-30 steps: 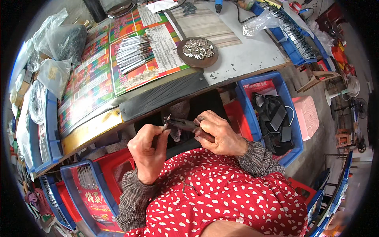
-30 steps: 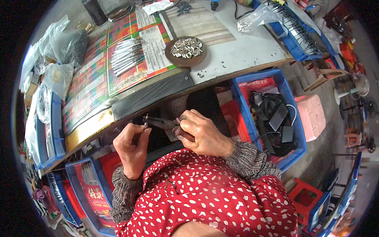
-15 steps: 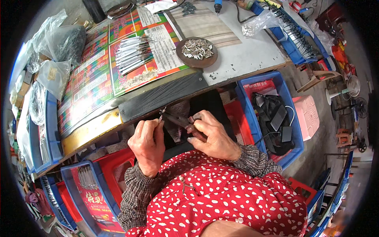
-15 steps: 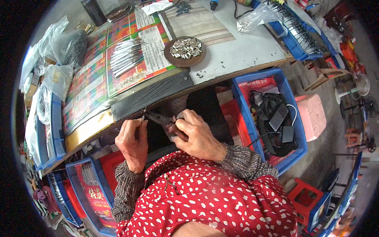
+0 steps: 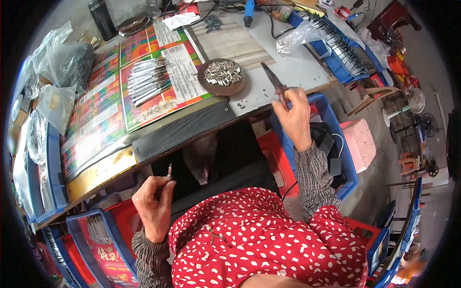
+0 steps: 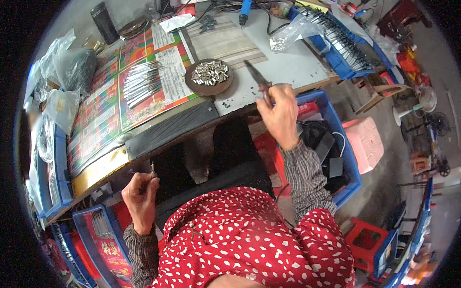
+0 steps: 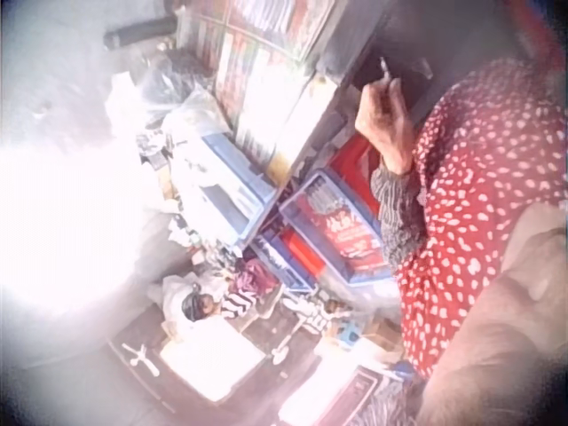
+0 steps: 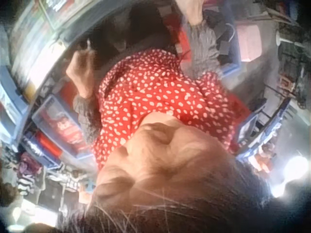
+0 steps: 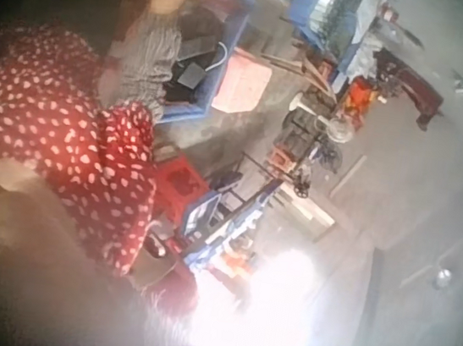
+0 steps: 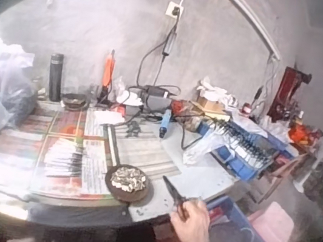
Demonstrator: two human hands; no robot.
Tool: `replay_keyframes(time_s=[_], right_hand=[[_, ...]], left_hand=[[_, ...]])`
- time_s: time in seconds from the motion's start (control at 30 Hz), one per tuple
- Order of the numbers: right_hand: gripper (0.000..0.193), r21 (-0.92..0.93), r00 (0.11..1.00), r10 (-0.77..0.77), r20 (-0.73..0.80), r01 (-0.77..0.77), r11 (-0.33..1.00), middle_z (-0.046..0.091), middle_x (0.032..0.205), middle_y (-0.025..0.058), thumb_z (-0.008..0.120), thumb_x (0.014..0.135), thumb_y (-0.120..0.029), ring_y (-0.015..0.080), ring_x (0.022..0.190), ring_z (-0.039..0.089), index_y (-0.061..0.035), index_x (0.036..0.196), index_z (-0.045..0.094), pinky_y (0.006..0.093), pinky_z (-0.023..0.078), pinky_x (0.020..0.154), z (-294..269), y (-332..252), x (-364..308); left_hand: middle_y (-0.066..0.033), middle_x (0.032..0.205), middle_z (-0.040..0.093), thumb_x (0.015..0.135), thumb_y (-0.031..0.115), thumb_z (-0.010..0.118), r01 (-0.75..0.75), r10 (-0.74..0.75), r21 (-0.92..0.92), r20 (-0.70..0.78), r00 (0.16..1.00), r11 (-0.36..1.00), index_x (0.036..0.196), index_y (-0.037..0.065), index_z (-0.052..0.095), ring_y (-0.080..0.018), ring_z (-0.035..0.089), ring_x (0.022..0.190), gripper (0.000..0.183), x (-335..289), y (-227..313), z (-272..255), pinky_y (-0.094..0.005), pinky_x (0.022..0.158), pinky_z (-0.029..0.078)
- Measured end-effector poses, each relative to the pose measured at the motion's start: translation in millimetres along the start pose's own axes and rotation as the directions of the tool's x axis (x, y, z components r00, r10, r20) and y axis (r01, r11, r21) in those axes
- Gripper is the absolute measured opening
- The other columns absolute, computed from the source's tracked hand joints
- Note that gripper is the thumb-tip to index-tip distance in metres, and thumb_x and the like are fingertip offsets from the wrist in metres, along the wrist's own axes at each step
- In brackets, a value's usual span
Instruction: The person assembles small metal components by hand and with pliers at a workbench.
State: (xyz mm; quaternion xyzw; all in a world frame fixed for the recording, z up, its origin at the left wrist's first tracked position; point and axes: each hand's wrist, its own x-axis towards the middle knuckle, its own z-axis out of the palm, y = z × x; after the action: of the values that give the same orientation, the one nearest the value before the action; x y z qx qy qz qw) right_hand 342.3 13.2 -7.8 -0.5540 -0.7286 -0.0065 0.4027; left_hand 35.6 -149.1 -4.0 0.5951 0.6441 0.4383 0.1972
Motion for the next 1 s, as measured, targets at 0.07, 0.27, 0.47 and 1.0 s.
replay_keyframes(time_s=[0.07, 0.27, 0.47, 1.0], right_hand=[[0.021, -0.119, 1.0, 0.003, -0.009, -0.004, 0.993, 0.051, 0.079, 0.0155, 0.069, 0.072, -0.019, 0.033, 0.078, 0.052, -0.002, 0.079, 0.059, 0.0432, 0.041, 0.067, 5.1, 16.3, 15.7], [0.028, -0.331, 0.995, 0.041, 0.086, -0.01, 0.943, 0.057, 0.086, 0.0191, 0.068, 0.07, -0.028, 0.0366, 0.084, 0.055, -0.0042, 0.084, 0.063, 0.0458, 0.045, 0.072, 26.1, 64.3, 42.3], [0.03, -0.311, 0.984, 0.031, 0.178, 0.026, 0.95, 0.057, 0.089, 0.0202, 0.068, 0.075, -0.03, 0.038, 0.088, 0.054, -0.0021, 0.086, 0.063, 0.0444, 0.043, 0.076, 27.8, 94.4, 56.8], [0.032, -0.463, 0.989, 0.008, 0.146, 0.061, 0.884, 0.056, 0.091, 0.0208, 0.065, 0.078, -0.033, 0.0386, 0.091, 0.053, -0.004, 0.09, 0.062, 0.0459, 0.043, 0.078, 30.4, 80.9, 60.5]], left_hand=[[-0.0055, 0.062, 0.054, 0.075, -0.002, 0.068, 0.051, -0.052, -0.016, -0.037, 0.998, 0.999, 0.077, -0.001, 0.058, -0.008, 0.046, 0.054, 0.009, -9.6, -12.7, -12.3, -0.0232, 0.05, 0.037], [-0.0116, 0.067, 0.054, 0.077, -0.002, 0.064, 0.151, -0.09, 0.314, -0.201, 0.976, 0.937, 0.078, -0.002, 0.055, -0.0182, 0.052, 0.058, 0.009, -42.5, -43.2, -68.2, -0.0281, 0.055, 0.041], [-0.0131, 0.074, 0.057, 0.081, 0.004, 0.061, 0.284, -0.039, 0.604, -0.386, 0.922, 0.745, 0.083, 0.0, 0.057, -0.0262, 0.056, 0.065, 0.006, -86.0, -111.2, -138.1, -0.0346, 0.06, 0.044], [-0.0184, 0.072, 0.063, 0.082, 0.015, 0.058, 0.494, -0.207, 0.764, -0.45, 0.869, 0.415, 0.084, 0.007, 0.061, -0.0375, 0.062, 0.069, 0.009, -140.7, -223.5, -192.3, -0.0463, 0.059, 0.047]])
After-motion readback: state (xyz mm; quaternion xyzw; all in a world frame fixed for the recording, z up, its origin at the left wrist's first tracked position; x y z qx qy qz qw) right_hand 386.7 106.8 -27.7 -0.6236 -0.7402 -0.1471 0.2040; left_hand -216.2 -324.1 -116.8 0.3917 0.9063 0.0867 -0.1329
